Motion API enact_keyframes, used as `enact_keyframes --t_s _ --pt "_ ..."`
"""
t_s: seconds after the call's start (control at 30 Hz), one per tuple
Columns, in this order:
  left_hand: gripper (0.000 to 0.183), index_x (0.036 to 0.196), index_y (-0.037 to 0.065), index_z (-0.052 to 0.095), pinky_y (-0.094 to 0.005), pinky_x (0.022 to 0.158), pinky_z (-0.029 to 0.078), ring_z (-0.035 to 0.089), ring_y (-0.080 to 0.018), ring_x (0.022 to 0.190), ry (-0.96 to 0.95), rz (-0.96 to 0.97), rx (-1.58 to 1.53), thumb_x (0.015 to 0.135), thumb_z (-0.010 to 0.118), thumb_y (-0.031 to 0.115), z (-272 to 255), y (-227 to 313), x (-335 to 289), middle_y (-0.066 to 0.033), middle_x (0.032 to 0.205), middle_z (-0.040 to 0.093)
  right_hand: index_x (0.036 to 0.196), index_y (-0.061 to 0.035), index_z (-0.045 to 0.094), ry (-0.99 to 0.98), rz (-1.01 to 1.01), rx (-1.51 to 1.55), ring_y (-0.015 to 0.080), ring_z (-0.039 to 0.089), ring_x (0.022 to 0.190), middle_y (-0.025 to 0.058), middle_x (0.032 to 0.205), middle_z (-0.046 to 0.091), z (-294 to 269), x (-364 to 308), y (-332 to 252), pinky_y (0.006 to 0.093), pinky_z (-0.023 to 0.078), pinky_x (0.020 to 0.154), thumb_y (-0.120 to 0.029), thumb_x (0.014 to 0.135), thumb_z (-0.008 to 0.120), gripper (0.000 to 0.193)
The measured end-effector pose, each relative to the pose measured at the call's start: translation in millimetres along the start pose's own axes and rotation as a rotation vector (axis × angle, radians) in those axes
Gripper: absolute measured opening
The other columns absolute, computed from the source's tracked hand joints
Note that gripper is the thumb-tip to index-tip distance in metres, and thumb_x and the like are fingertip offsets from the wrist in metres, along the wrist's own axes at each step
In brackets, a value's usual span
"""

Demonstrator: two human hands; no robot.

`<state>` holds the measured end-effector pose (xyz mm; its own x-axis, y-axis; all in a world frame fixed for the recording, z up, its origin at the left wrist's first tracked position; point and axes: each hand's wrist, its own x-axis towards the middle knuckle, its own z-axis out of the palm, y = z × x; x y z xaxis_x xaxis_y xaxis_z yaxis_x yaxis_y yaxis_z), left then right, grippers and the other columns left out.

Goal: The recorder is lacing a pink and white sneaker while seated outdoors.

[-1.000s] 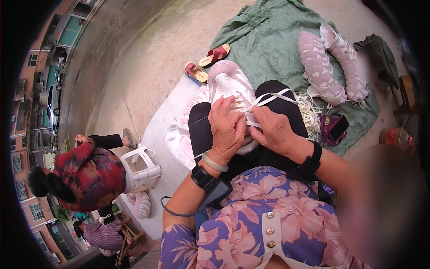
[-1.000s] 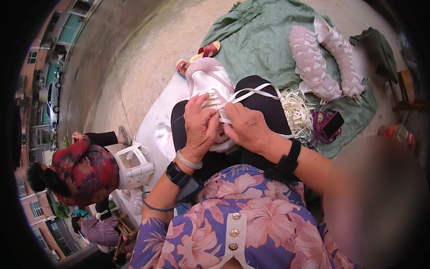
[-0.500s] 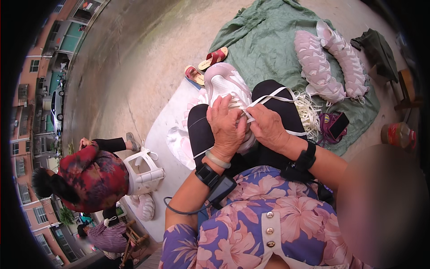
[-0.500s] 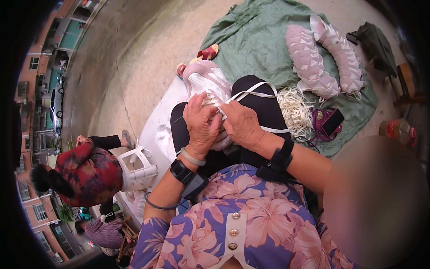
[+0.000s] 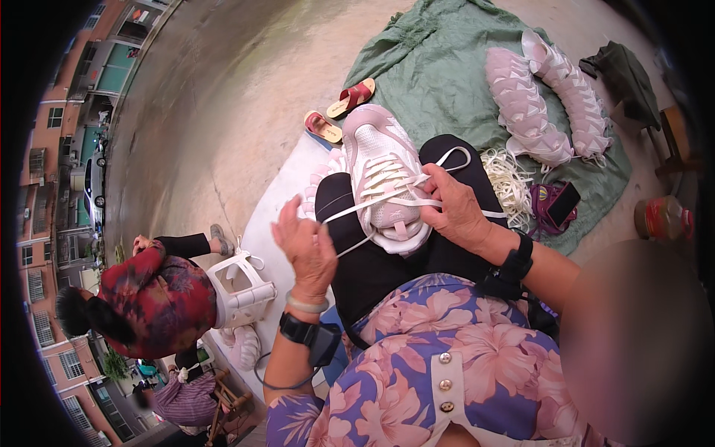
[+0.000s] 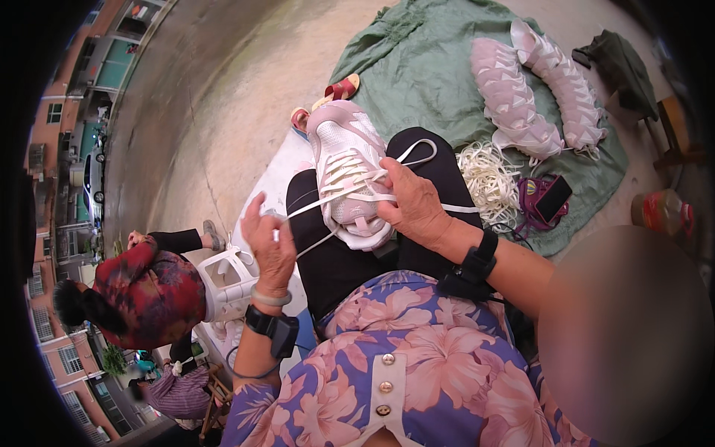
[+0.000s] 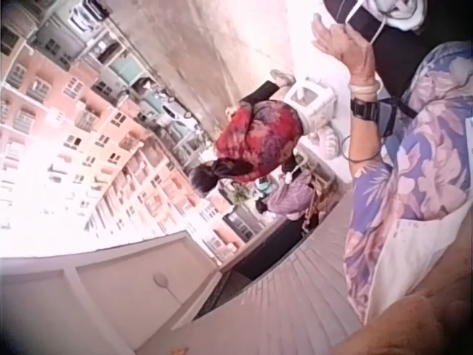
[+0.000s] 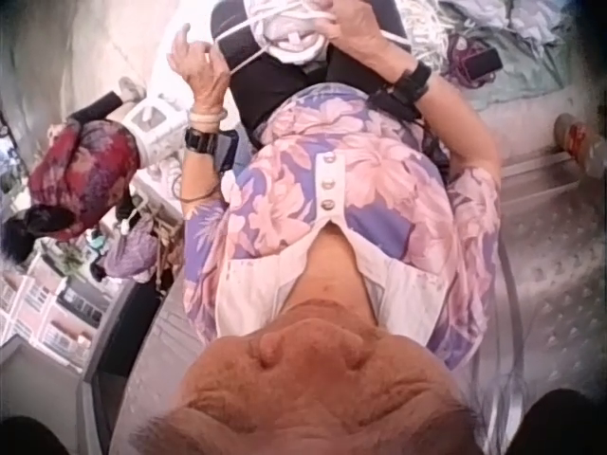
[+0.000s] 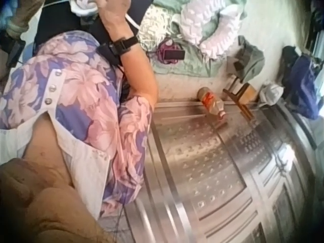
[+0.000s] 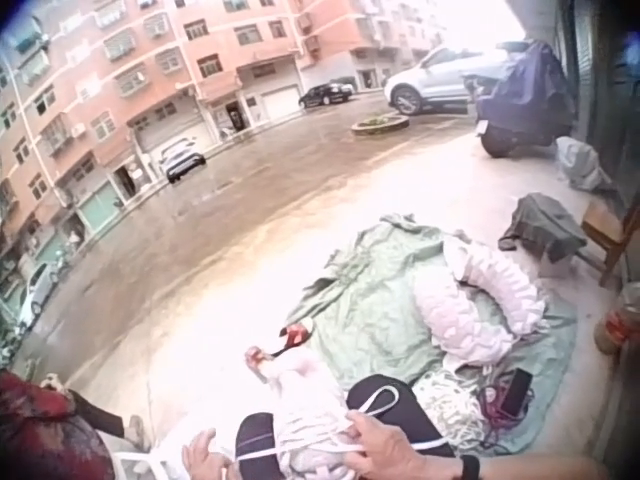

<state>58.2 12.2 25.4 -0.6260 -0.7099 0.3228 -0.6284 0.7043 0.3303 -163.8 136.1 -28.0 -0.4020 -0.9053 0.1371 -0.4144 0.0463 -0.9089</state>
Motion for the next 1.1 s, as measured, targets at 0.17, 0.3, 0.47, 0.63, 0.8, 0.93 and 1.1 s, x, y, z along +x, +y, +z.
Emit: enact_keyframes --t_s 0.17,0.3,0.47,0.63,0.8,0.93,1.1 --pt "0.008 0.076 0.005 0.047 -0.0488 0.098 0.023 0.043 -0.0351 0.114 0.095 -0.207 0.186 0.073 0.053 0.002 -41 -104 -61 -0.0204 0.122 0.047 0.118 -0.0002 0.042 0.037 -0.087 -0.031 0.0183 0.053 0.064 0.0103 0.086 0.053 6 1 1 0.0284 0.048 0.06 -0.007 0.067 0.061 0.055" --pt "0.007 0.076 0.005 0.047 -0.0466 0.095 0.026 0.044 -0.0355 0.112 0.045 -0.32 0.399 0.074 0.054 0.003 -34 -138 -84 -0.0196 0.121 0.049 0.12 0.0022 0.039 -0.057 -0.055 -0.072 0.0293 0.057 0.072 0.0148 0.09 0.054 1 2 -3 0.0357 0.048 0.064 -0.015 0.068 0.061 0.059" --pt "0.007 0.077 0.001 0.047 -0.0439 0.092 0.033 0.048 -0.0375 0.104 0.074 -0.343 0.269 0.076 0.053 0.004 -16 -151 -81 -0.021 0.113 0.053 0.121 0.0018 0.038 -0.069 -0.003 -0.029 0.0274 0.058 0.072 0.0144 0.089 0.054 4 2 -5 0.0346 0.048 0.065 -0.017 0.067 0.064 0.062" --pt "0.008 0.084 -0.002 0.05 -0.04 0.081 0.042 0.053 -0.0375 0.09 0.152 -0.52 -0.002 0.078 0.052 0.003 -25 -139 -57 -0.0212 0.099 0.056 0.122 0.0021 0.037 -0.04 0.036 0.003 0.0237 0.056 0.07 0.0122 0.086 0.053 1 1 0 0.0326 0.048 0.064 -0.016 0.065 0.067 0.067" --pt "0.014 0.092 -0.004 0.053 -0.0382 0.073 0.044 0.054 -0.0359 0.081 0.203 -0.383 0.253 0.081 0.049 0.003 -36 -137 -60 -0.0208 0.089 0.056 0.122 0.0019 0.036 -0.05 0.067 0.024 0.0223 0.053 0.068 0.0107 0.084 0.052 1 4 -5 0.0313 0.047 0.064 -0.017 0.064 0.067 0.068" --pt "0.01 0.088 -0.004 0.052 -0.0406 0.069 0.042 0.053 -0.0361 0.076 0.188 -0.414 0.263 0.082 0.047 0.003 -36 -137 -73 -0.0202 0.083 0.054 0.122 0.0021 0.036 -0.048 0.075 0.036 0.0216 0.053 0.069 0.01 0.084 0.051 2 4 -2 0.0307 0.047 0.064 -0.018 0.064 0.068 0.069" --pt "0.008 0.084 -0.002 0.051 -0.0387 0.062 0.044 0.055 -0.0314 0.064 0.202 -0.56 0.199 0.084 0.047 0.006 -41 -150 -88 -0.0171 0.073 0.054 0.123 0.0025 0.036 -0.042 0.068 0.019 0.0214 0.053 0.068 0.0106 0.084 0.053 2 5 -1 0.0305 0.047 0.064 -0.018 0.063 0.068 0.071"
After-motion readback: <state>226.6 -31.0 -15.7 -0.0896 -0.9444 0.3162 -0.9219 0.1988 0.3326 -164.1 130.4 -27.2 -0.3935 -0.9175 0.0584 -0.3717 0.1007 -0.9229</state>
